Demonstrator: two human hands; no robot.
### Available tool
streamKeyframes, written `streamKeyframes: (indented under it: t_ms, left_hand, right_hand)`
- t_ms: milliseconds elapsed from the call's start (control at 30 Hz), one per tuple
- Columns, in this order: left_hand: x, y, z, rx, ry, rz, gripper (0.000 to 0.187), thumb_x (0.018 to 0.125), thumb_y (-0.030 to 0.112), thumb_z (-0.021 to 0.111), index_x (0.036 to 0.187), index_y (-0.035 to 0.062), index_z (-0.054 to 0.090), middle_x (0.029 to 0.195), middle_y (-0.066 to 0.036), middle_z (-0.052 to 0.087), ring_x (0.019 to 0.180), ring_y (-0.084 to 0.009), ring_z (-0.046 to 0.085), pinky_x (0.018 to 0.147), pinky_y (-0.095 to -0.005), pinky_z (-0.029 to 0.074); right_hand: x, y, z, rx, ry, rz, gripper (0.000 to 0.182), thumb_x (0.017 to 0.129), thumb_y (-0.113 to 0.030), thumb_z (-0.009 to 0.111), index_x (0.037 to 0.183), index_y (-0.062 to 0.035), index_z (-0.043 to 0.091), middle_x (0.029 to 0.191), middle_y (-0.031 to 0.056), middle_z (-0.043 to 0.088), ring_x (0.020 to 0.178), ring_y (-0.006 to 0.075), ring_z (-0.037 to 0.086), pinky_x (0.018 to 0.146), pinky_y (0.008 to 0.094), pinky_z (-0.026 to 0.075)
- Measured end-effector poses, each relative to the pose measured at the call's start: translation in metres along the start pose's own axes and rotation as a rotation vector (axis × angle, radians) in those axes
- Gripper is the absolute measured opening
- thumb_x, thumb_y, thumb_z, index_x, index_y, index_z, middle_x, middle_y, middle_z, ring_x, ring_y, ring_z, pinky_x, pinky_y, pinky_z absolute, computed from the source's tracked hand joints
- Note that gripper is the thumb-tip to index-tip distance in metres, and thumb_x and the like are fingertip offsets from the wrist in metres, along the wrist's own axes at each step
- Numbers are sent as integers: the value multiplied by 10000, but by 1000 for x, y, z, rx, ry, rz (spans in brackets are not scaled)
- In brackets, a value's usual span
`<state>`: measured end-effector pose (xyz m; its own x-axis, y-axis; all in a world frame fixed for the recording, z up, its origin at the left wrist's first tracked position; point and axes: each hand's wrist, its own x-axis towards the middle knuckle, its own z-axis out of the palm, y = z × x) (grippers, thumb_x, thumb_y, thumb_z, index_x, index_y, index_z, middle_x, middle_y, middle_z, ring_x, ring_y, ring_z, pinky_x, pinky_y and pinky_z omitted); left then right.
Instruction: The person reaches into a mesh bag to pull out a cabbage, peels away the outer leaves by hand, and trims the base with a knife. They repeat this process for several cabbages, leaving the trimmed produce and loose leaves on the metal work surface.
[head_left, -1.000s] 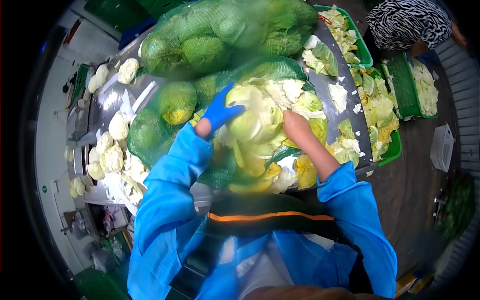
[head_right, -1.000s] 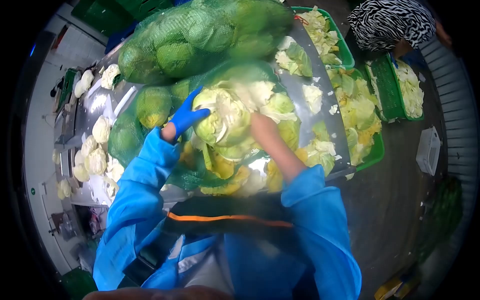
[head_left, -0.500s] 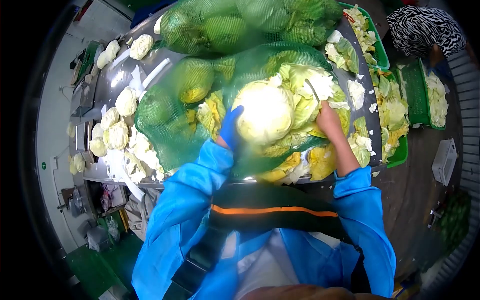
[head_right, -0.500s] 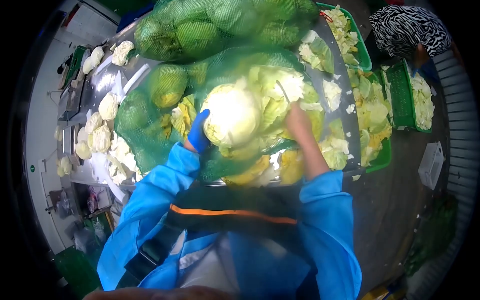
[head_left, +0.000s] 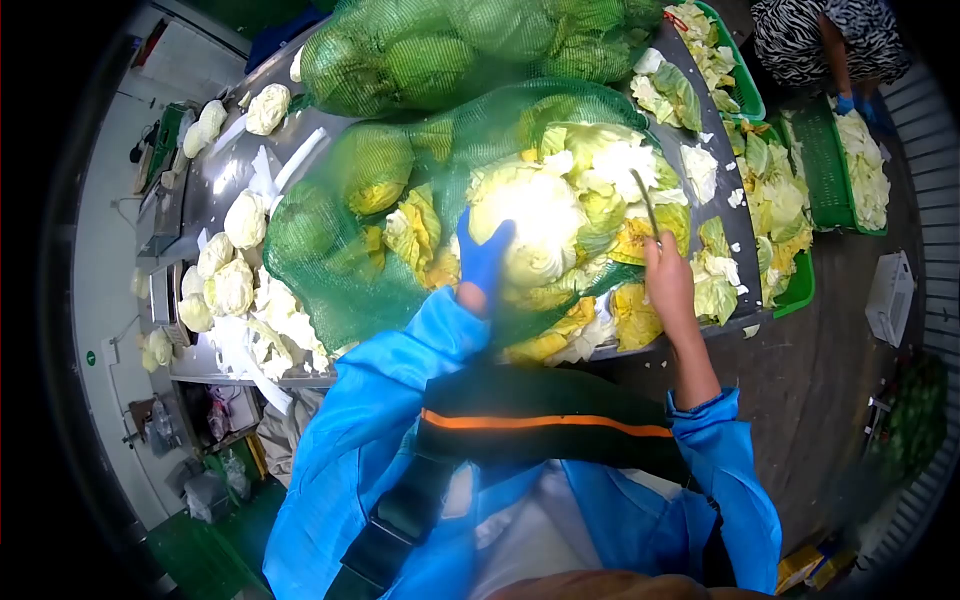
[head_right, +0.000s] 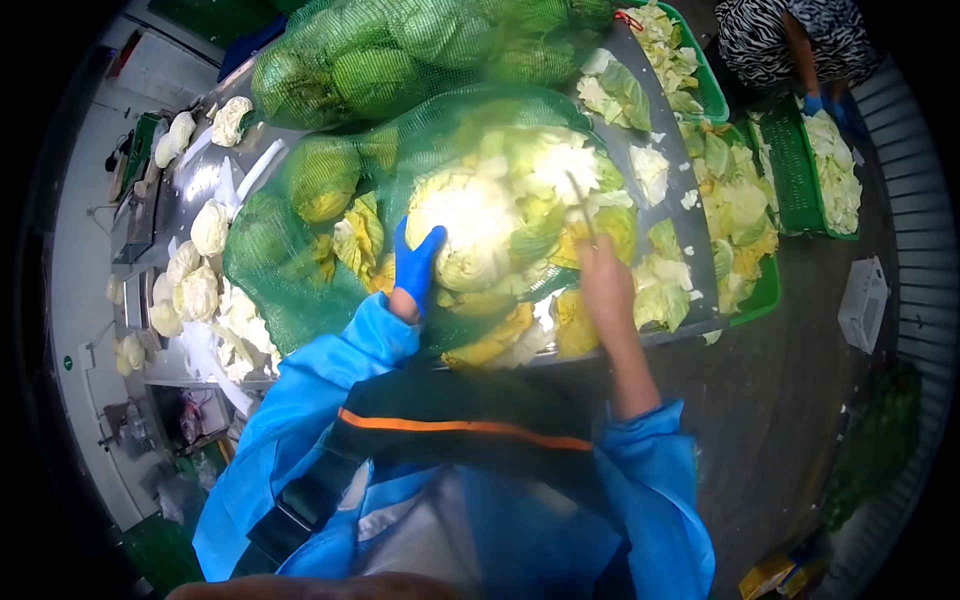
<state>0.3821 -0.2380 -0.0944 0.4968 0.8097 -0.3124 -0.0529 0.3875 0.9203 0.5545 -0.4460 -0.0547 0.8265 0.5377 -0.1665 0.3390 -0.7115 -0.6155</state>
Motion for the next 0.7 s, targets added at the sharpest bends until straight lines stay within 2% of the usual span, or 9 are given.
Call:
streamKeyframes:
  t_ms: [100, 200, 300, 400, 500, 600, 700]
  left_hand:
    - [-8, 11, 11, 29, 51, -43, 891, 813, 176, 753, 1492, 79, 183, 1331, -173, 456, 1165, -271, 502, 956, -384, 470]
    - [-10, 10, 14, 45, -13, 73, 890, 807, 151, 753, 1492, 76, 190, 1341, -187, 445, 1167, -275, 503, 962, -381, 467]
    - [-5, 2, 8, 181, -16, 175, 874, 804, 125, 746, 1490, 75, 207, 1352, -199, 430, 1179, -280, 498, 975, -381, 460]
    - [-13, 4, 10, 204, -23, 230, 853, 806, 113, 734, 1488, 76, 222, 1358, -200, 427, 1188, -283, 490, 984, -380, 453]
    - [-10, -9, -5, 246, -27, 284, 854, 809, 105, 728, 1490, 71, 213, 1355, -185, 437, 1198, -282, 481, 990, -381, 447]
    - [-10, -7, -13, 12, -28, 59, 816, 821, 116, 713, 1483, 66, 238, 1338, -172, 459, 1195, -270, 481, 975, -385, 452]
    - [2, -6, -38, -111, -241, -3, 738, 830, 150, 709, 1449, 59, 317, 1328, -160, 475, 1186, -261, 488, 954, -388, 461]
  right_hand:
    - [4, -49, 11, -7, -6, -212, 353, 916, -378, 548, 1091, -73, 512, 826, 226, 628, 749, 408, 628, 622, 507, 480]
    - [32, -67, 35, -157, 127, -402, 347, 885, -354, 570, 1095, -82, 521, 840, 218, 631, 759, 386, 637, 633, 497, 498]
    - [55, -73, 41, -210, -15, -435, 358, 815, -295, 628, 1075, -61, 549, 782, 231, 652, 723, 404, 642, 640, 489, 513]
    - [71, -61, 49, -224, -79, -379, 327, 811, -268, 610, 1047, -48, 557, 762, 236, 649, 737, 415, 640, 667, 486, 518]
    - [98, -37, 61, -114, -12, -225, 323, 815, -262, 613, 1032, -30, 557, 763, 252, 644, 747, 430, 633, 685, 487, 514]
    - [105, -21, 60, -104, -53, -226, 262, 839, -231, 583, 1004, -38, 518, 801, 233, 646, 799, 442, 624, 697, 515, 487]
    - [92, -30, 52, 111, -35, -197, 245, 844, -219, 585, 994, -40, 514, 808, 238, 643, 819, 438, 626, 697, 519, 473]
